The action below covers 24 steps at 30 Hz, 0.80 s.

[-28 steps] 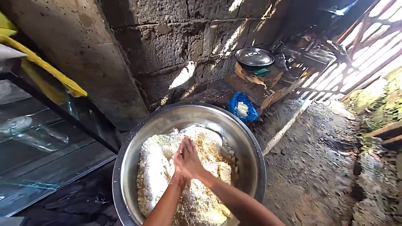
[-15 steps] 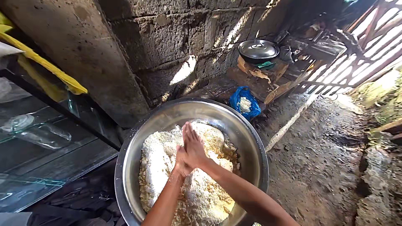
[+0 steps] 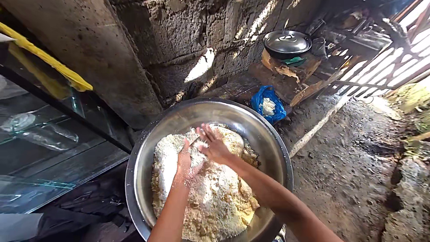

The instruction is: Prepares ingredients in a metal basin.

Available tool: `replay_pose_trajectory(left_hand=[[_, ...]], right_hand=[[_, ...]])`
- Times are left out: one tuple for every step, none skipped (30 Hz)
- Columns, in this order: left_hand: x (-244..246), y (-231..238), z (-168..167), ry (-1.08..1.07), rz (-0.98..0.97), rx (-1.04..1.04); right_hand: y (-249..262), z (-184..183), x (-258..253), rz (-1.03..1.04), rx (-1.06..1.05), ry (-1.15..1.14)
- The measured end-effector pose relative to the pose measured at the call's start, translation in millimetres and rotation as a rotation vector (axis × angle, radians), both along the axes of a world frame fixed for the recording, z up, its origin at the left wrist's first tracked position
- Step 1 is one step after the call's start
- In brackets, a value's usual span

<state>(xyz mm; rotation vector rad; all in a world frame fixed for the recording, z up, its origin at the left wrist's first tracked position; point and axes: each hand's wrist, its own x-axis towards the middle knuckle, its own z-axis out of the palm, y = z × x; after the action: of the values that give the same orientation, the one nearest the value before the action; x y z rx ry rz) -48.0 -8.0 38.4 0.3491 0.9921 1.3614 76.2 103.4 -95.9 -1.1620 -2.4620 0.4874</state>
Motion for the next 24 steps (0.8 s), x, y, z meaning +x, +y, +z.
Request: replay_pose_trajectory(left_hand=[[-12, 27, -61, 0.035, -0.014, 0.146], [-21, 48, -88, 0.089, -0.013, 0.118], [-28, 60, -100, 0.179, 0.006, 0.054], [-33, 67, -108, 0.262, 0.024, 0.014], [-37, 71, -112, 0.309, 0.041, -0.008], [-37, 74, -116, 0.336, 0.073, -0.035], [-34, 75, -118, 0.349, 0.091, -0.062], [-30, 74, -121, 0.352, 0.087, -0.077], [-26, 72, -122, 0.344, 0.072, -0.089], [-22, 72, -122, 0.325, 0.060, -0.090], [-19, 72, -121, 0.294, 0.050, -0.081], [-17, 71, -118, 0.246, 0.042, -0.074], [-16, 69, -116, 0.192, 0.033, -0.077], [-16, 66, -112, 0.140, 0.020, -0.078], [-16, 65, -108, 0.095, 0.011, -0.071], [-18, 65, -104, 0.065, 0.007, -0.053], [-21, 64, -102, 0.048, 0.010, -0.038], [-24, 64, -100, 0.034, 0.019, -0.028], [-27, 64, -100, 0.026, 0.025, -0.014], [-30, 64, -100, 0.030, 0.032, 0.004], [-32, 63, -101, 0.049, 0.037, 0.032], [-36, 63, -103, 0.086, 0.041, 0.064], [-38, 63, -105, 0.137, 0.056, 0.079], [-40, 63, -105, 0.179, 0.083, 0.080]], right_hand=[[14, 2, 8, -0.112, -0.056, -0.076], [24, 4, 14, -0.248, -0.136, -0.129], [30, 2, 18, -0.375, -0.231, -0.161], [32, -1, 19, -0.455, -0.353, -0.170], [29, -5, 16, -0.471, -0.479, -0.143], [22, -6, 10, -0.431, -0.583, -0.082], [11, -5, 1, -0.362, -0.658, 0.001], [2, -5, -7, -0.296, -0.714, 0.109], [-4, -5, -13, -0.249, -0.749, 0.261], [-6, -5, -18, -0.222, -0.763, 0.416], [-7, 0, -22, -0.207, -0.759, 0.530], [-7, 6, -26, -0.205, -0.739, 0.595], [-7, 13, -29, -0.221, -0.722, 0.627], [-8, 19, -31, -0.251, -0.713, 0.642], [-9, 25, -34, -0.301, -0.708, 0.661], [-10, 32, -38, -0.366, -0.707, 0.686], [-11, 40, -39, -0.423, -0.720, 0.686], [-10, 48, -37, -0.447, -0.747, 0.682], [-7, 54, -32, -0.425, -0.787, 0.693], [-4, 58, -26, -0.358, -0.839, 0.712], [-1, 61, -18, -0.250, -0.897, 0.710], [5, 62, -8, -0.106, -0.935, 0.668], [12, 63, 0, 0.009, -0.929, 0.608], [18, 64, 6, 0.057, -0.898, 0.556]])
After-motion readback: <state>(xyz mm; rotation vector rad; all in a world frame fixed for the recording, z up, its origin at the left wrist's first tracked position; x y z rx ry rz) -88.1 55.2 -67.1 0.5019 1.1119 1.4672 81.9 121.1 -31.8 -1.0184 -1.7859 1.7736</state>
